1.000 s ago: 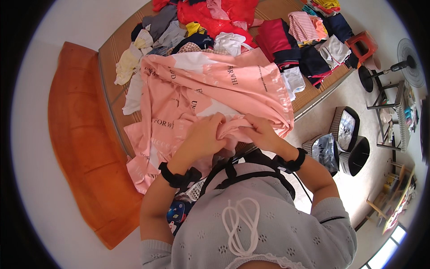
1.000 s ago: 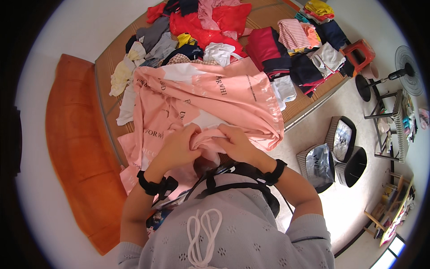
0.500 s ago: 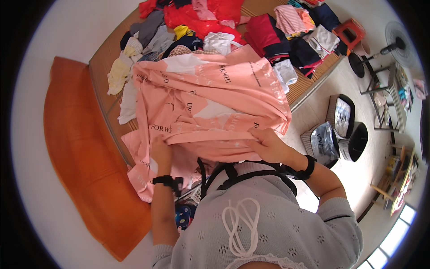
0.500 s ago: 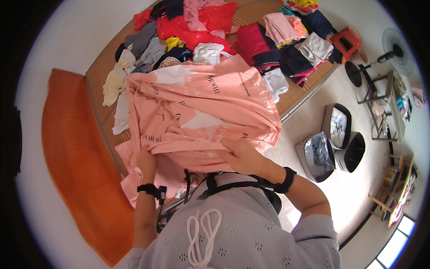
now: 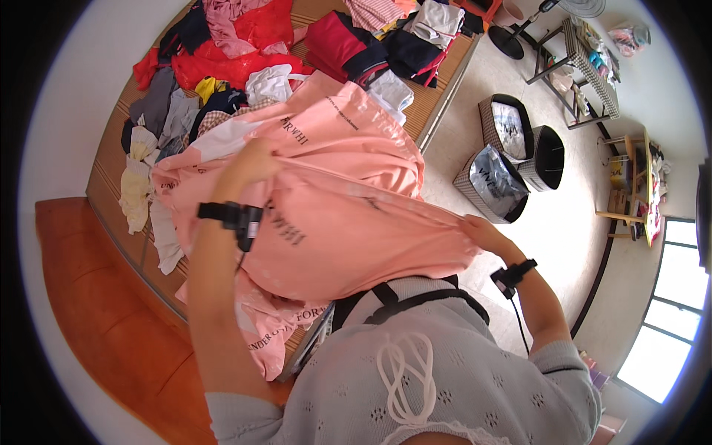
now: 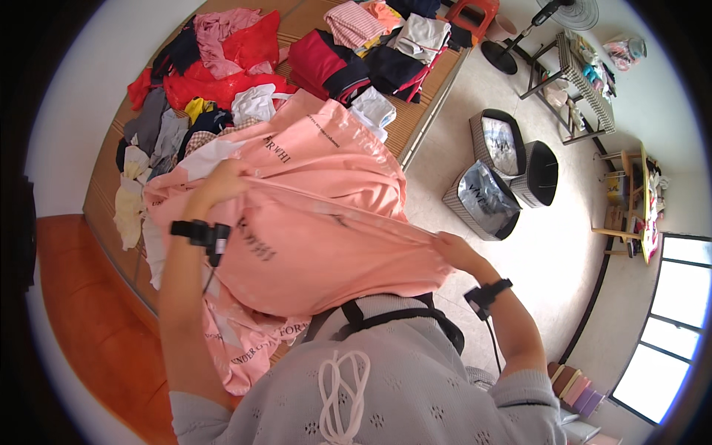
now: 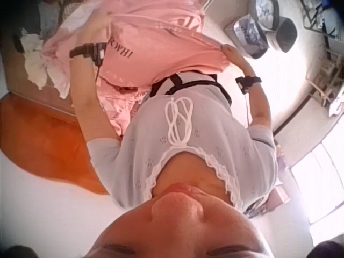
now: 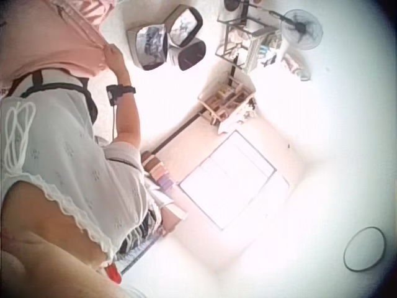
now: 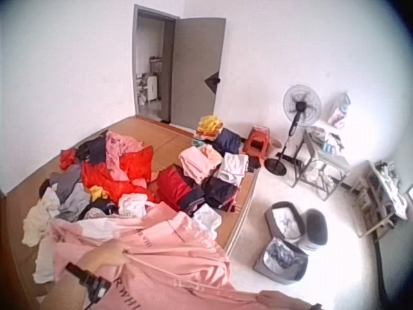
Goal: The person folds black leggings and a pink sweatshirt by hand on a low bed before placing them onto a stack of clothes.
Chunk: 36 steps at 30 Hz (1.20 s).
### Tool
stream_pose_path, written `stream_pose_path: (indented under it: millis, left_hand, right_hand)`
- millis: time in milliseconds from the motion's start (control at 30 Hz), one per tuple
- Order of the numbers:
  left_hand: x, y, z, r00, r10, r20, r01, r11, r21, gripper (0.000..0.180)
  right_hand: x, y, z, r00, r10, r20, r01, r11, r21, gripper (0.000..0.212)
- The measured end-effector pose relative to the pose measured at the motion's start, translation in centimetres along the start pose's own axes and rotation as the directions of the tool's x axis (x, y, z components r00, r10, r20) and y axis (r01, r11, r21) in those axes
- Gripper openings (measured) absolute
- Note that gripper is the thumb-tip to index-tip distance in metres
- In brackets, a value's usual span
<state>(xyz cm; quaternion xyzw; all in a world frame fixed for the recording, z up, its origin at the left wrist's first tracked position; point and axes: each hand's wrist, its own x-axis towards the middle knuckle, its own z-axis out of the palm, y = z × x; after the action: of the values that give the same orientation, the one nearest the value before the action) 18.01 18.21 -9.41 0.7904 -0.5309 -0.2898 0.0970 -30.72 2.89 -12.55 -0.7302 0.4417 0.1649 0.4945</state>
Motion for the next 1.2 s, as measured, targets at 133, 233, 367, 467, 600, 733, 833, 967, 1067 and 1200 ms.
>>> stream_pose_path:
  millis: [133,233,367,467,600,733,833,967,1067,1200]
  left_hand:
    - [3.7,5.3,5.4,0.893,0.126,-0.432,-0.146,0.989,-0.015,0.017]
    - [3.8,4.9,6.1,0.759,0.006,-0.651,-0.099,0.989,-0.106,0.018]
    - [1.6,-2.2,13.1,0.601,-0.642,-0.476,0.454,0.764,-0.458,0.015]
    - [-1.9,-6.8,21.4,0.665,-0.666,-0.339,0.577,0.746,-0.333,0.018]
    - [-1.4,-6.6,26.9,0.53,-0.844,-0.084,0.528,0.406,-0.746,0.028]
    - [11.9,-1.5,21.5,0.521,-0.721,-0.457,0.494,0.691,-0.528,0.048]
    - [15.9,-2.6,19.5,0.385,-0.842,-0.377,0.622,0.539,-0.568,0.054]
    - [18.5,-4.9,20.4,0.401,-0.91,-0.107,0.835,0.411,-0.366,0.056]
    - [12.2,-8.7,25.5,0.444,-0.867,-0.226,0.745,0.498,-0.444,0.053]
    - [12.3,-4.9,22.5,0.247,-0.948,-0.199,0.685,0.316,-0.657,0.046]
  right_hand:
    - [-0.3,4.4,-2.9,0.985,0.161,-0.06,-0.166,0.982,-0.09,0.031]
    - [3.0,6.1,-4.7,0.965,0.231,0.124,-0.218,0.97,-0.108,0.033]
    - [10.5,7.3,-6.9,0.958,0.107,0.267,-0.061,0.982,-0.177,0.032]
    - [16.1,5.4,-8.0,0.855,-0.102,0.509,0.288,0.909,-0.302,0.028]
    - [21.0,4.3,-5.8,0.708,-0.086,0.701,0.529,0.721,-0.447,0.027]
    - [20.7,1.3,-4.0,0.652,-0.077,0.754,0.527,0.76,-0.379,0.03]
    - [19.5,-3.2,-3.0,0.643,-0.035,0.765,0.344,0.906,-0.247,0.029]
    - [20.9,1.9,0.6,0.441,-0.31,0.842,0.534,0.845,0.031,0.017]
    - [28.3,-4.1,0.2,0.738,-0.484,0.471,0.426,0.875,0.231,0.012]
    - [44.1,-9.1,-1.9,0.778,-0.586,-0.228,0.577,0.809,-0.113,0.025]
